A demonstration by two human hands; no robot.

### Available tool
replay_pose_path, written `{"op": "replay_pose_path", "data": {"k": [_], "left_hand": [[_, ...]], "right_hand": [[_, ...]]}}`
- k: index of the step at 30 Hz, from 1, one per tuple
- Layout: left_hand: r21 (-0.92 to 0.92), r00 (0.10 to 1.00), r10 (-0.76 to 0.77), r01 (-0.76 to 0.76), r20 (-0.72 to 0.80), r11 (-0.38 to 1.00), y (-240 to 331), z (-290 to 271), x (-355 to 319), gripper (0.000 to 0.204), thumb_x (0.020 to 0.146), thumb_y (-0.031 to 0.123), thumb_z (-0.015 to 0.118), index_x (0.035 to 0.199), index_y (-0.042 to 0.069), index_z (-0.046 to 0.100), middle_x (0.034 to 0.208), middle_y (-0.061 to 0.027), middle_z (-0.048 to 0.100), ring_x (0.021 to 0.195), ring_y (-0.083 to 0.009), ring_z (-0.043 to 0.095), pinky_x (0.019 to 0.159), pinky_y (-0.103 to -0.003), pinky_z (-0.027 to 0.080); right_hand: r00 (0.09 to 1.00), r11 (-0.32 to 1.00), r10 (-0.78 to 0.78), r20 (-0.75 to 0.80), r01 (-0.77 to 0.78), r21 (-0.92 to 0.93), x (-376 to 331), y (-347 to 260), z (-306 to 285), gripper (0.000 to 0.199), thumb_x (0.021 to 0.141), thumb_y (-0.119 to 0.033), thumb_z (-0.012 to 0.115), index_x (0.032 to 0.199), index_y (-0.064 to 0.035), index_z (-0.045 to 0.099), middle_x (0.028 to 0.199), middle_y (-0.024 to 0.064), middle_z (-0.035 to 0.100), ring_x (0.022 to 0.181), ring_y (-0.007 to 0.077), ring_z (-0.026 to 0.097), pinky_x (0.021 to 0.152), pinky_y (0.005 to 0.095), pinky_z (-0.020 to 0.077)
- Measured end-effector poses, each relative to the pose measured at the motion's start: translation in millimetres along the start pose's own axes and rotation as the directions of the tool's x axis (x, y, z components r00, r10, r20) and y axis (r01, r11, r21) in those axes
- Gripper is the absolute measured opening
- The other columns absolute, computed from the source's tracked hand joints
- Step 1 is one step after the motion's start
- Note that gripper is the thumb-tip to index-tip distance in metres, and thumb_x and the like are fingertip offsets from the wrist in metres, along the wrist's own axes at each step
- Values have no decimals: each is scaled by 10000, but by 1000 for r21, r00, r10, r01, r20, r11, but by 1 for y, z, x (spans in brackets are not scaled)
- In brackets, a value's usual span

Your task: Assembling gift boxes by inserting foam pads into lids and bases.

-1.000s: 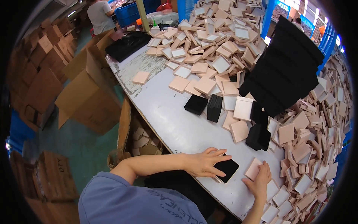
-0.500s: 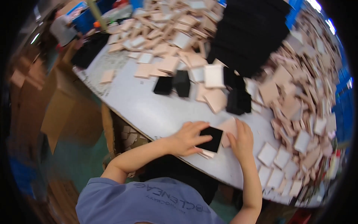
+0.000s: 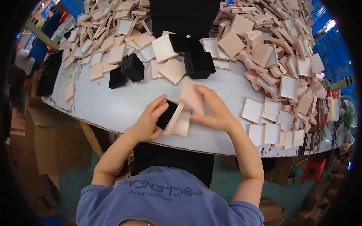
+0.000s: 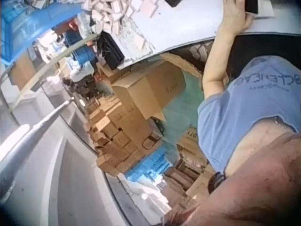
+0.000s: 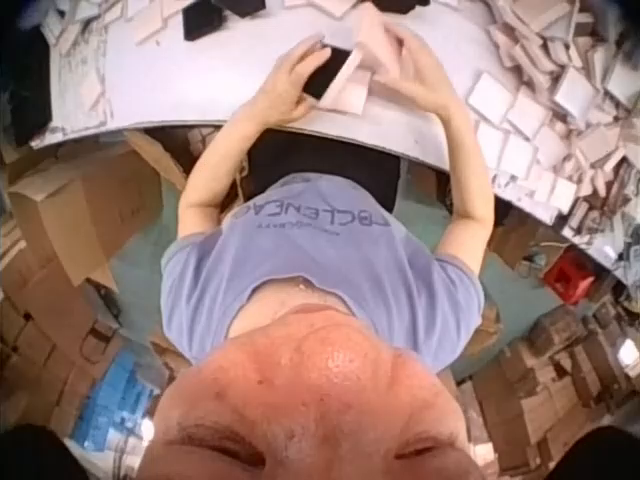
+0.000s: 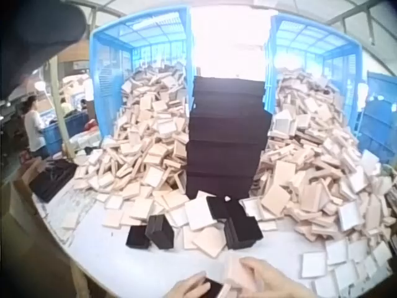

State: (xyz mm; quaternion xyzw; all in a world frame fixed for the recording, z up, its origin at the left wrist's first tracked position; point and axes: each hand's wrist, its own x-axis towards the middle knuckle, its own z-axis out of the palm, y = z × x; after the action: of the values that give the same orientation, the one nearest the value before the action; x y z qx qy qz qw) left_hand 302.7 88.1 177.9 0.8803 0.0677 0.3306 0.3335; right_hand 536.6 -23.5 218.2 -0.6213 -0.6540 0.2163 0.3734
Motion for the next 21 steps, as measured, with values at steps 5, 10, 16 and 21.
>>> {"op": "replay_pose_path", "data": {"k": [5, 10, 16, 21], "left_hand": [[252, 954, 44, -123, 297, 960, 2, -3, 6, 595, 631, 14, 611, 1215, 33, 501, 1250, -177, 481, 1112, -269, 498, 882, -356, 365], [265, 980, -10, -45, 199, 963, 11, 0, 4, 597, 594, -34, 608, 1182, 14, 517, 1266, -195, 471, 1118, -303, 502, 915, -396, 354], [195, 969, -30, -19, 246, 981, 11, -7, 4, 641, 635, 101, 664, 1240, 15, 472, 1317, -218, 425, 1178, -353, 457, 955, -427, 354], [179, 939, -106, 49, 326, 983, 19, -8, 2, 745, 675, 289, 739, 1278, -8, 419, 1398, -232, 320, 1247, -413, 357, 1008, -453, 314]], "right_hand": [[995, 986, -4, 100, 21, -166, 6, 5, 14, 756, 670, -239, 728, 1313, -43, 381, 1296, 207, 412, 1185, 374, 395, 1001, 402, 337], [970, 987, 151, -188, -139, 78, -19, 16, 43, 772, 679, -201, 731, 1322, -8, 349, 1293, 196, 411, 1188, 327, 406, 993, 385, 341], [940, 970, 178, -292, -118, 210, -25, 24, 57, 797, 675, -157, 738, 1332, 13, 320, 1304, 163, 401, 1179, 279, 421, 988, 379, 343], [935, 953, 201, -291, -119, 277, -28, 27, 54, 805, 669, -138, 732, 1343, -4, 313, 1304, 149, 392, 1186, 267, 418, 998, 379, 339]]}}
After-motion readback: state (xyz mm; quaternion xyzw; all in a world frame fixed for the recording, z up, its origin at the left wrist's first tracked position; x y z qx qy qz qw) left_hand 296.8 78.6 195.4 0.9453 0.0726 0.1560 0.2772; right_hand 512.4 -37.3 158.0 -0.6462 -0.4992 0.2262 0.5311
